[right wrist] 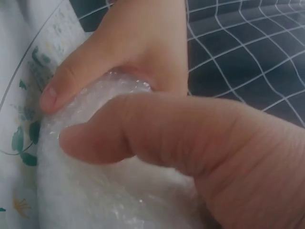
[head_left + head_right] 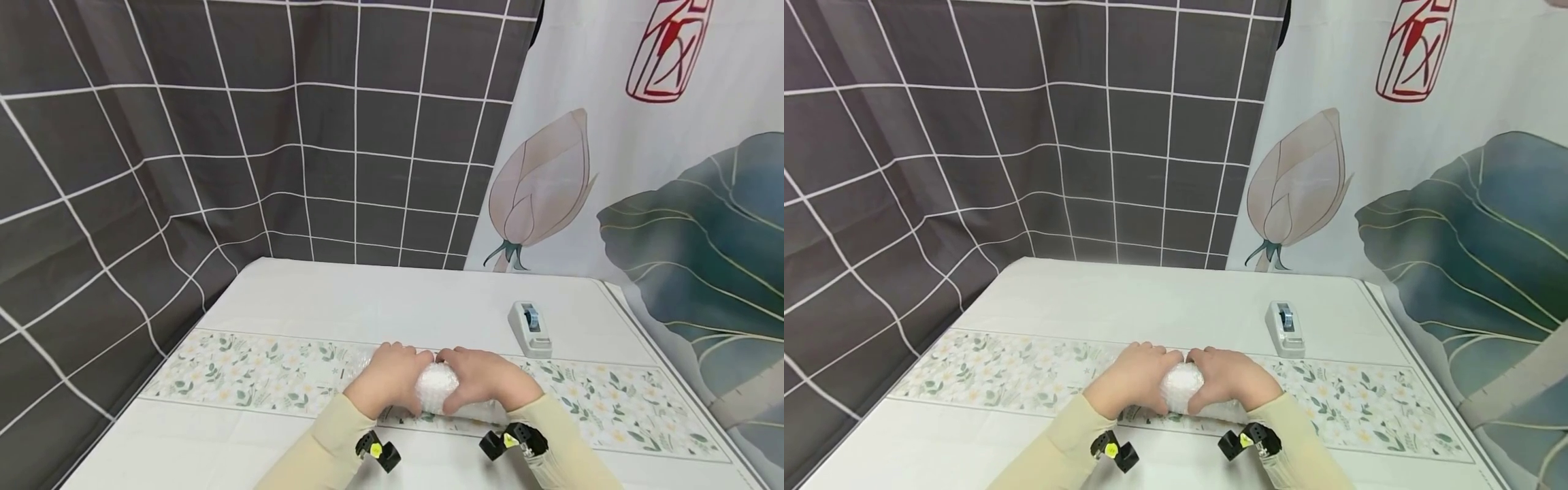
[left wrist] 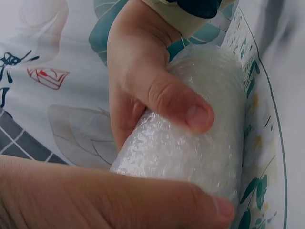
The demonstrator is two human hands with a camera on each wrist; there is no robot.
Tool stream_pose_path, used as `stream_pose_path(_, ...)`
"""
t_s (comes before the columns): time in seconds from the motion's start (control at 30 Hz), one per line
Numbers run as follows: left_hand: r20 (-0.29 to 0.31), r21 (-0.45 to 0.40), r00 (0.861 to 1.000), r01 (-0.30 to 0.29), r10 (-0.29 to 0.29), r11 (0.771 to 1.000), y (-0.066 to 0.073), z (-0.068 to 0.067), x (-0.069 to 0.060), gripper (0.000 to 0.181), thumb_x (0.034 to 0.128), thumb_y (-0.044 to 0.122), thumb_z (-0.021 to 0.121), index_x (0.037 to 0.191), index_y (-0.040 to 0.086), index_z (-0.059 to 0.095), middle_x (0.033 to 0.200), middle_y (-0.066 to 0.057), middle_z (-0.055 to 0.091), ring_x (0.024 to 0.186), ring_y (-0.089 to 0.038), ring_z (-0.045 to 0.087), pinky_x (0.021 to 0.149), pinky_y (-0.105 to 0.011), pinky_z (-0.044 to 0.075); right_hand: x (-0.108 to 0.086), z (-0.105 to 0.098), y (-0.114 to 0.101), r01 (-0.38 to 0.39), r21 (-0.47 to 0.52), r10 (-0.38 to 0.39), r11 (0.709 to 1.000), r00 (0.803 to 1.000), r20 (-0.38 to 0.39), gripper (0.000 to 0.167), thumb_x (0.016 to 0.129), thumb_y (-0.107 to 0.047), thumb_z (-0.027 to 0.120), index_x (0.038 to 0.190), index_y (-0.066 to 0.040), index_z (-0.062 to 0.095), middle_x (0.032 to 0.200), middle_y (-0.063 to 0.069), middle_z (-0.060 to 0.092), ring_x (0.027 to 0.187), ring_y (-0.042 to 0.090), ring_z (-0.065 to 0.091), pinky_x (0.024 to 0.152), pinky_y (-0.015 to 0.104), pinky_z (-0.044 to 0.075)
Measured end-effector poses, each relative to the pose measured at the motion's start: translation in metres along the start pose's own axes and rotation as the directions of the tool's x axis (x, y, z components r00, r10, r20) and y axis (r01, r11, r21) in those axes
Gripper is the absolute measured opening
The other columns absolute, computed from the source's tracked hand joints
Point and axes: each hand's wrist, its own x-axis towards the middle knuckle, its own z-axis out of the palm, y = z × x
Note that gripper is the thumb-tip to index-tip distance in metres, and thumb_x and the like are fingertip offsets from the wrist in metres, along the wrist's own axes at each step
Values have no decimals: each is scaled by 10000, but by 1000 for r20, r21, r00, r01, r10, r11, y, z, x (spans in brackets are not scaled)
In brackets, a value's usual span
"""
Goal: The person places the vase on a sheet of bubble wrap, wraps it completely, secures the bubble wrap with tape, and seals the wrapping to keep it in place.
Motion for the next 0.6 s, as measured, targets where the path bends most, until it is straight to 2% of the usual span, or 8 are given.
stream_pose_path(0.13,44,-120,999,14,-9,993,-6,1,3,588,536,396,928,1029,242,645,788,109,625,671,-110,545,646,-312,471,-3,-4,-1,13,-20,-13,1000,1000,-13,765,595,-381,830,1262,-78,608,1069,18,619,939,224,599,824,477,521)
stream_pose_path(0.3,130,-253,991,55,-23,966,-13,-1,4,521,535,419,895,935,237,615,740,143,574,645,-82,535,597,-269,454,-12,-11,-15,7,-96,-11,995,999,-36,714,651,-378,849,1254,-69,625,1059,51,642,954,269,609,841,507,511)
stream_pose_path(0.5,187,-334,982,80,-18,939,-19,-2,4,528,545,453,846,975,214,653,783,143,601,683,-89,558,631,-274,481,-15,-4,-27,0,-257,-17,967,998,-67,902,536,-462,935,1276,-77,591,1104,67,639,1047,315,602,950,540,468)
stream_pose_path(0.6,202,-346,979,91,-20,934,-21,-2,4,537,548,463,831,994,217,660,801,145,608,700,-90,563,655,-281,486,-12,4,-29,-24,-334,-8,942,995,-97,949,473,-463,971,1248,-78,584,1069,72,629,1013,310,602,908,524,487)
